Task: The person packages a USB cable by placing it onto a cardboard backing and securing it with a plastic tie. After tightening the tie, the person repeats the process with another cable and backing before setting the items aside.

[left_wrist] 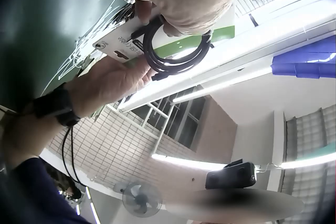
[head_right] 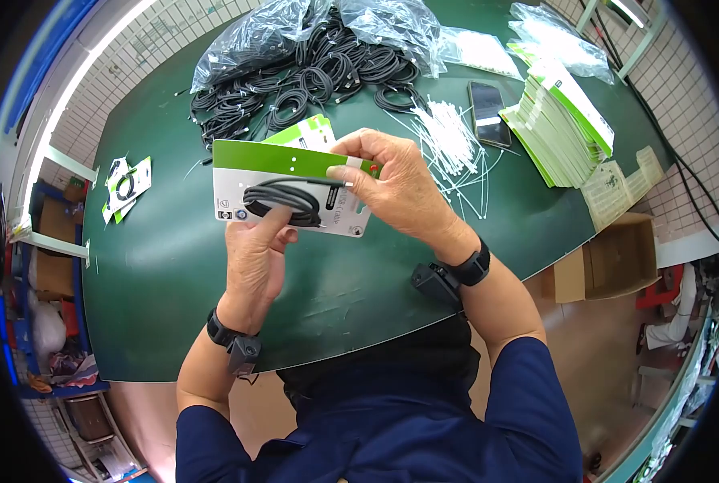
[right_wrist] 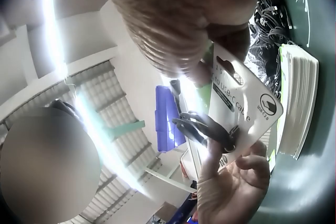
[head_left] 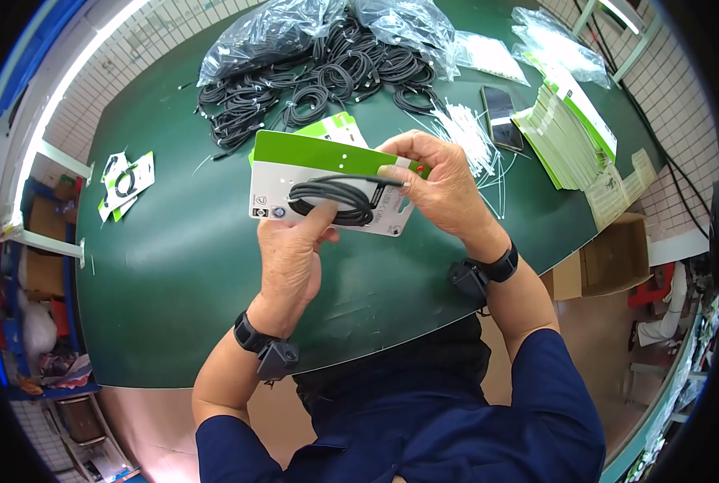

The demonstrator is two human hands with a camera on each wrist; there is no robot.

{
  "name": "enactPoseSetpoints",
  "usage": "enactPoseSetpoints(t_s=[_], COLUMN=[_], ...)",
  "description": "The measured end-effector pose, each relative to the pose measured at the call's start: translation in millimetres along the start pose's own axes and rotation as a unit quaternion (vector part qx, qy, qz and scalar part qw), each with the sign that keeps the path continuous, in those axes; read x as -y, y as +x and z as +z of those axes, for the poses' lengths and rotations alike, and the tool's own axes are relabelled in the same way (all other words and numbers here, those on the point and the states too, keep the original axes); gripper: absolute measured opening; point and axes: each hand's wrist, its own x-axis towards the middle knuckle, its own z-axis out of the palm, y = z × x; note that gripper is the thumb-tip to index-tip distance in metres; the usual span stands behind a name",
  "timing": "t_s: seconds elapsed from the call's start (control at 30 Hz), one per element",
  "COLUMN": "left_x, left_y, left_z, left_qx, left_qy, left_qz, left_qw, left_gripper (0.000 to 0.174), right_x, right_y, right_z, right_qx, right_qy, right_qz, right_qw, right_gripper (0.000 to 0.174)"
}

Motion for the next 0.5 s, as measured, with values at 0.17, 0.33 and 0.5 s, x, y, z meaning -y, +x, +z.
enactPoseSetpoints(t_s=[0.17,0.33,0.5], left_x=[-10,-52,-48], left_y=[-4,-8,1], left_z=[-13,-24,-20], left_qx=[-0.029,0.077,0.177], left_qy=[0.145,0.53,0.614], left_qz=[0.296,0.427,0.351], left_qw=[0.944,0.729,0.685], left_gripper=[0.054,0.067,0.065], right_x=[4,3,9], right_y=[3,3,0], right_z=[-12,-5,1], right_qx=[0.021,0.09,0.135], right_qy=[-0.021,-0.021,-0.043], right_qz=[0.013,0.026,0.062], right_qw=[0.999,0.995,0.988], right_gripper=[0.019,0.017,0.016])
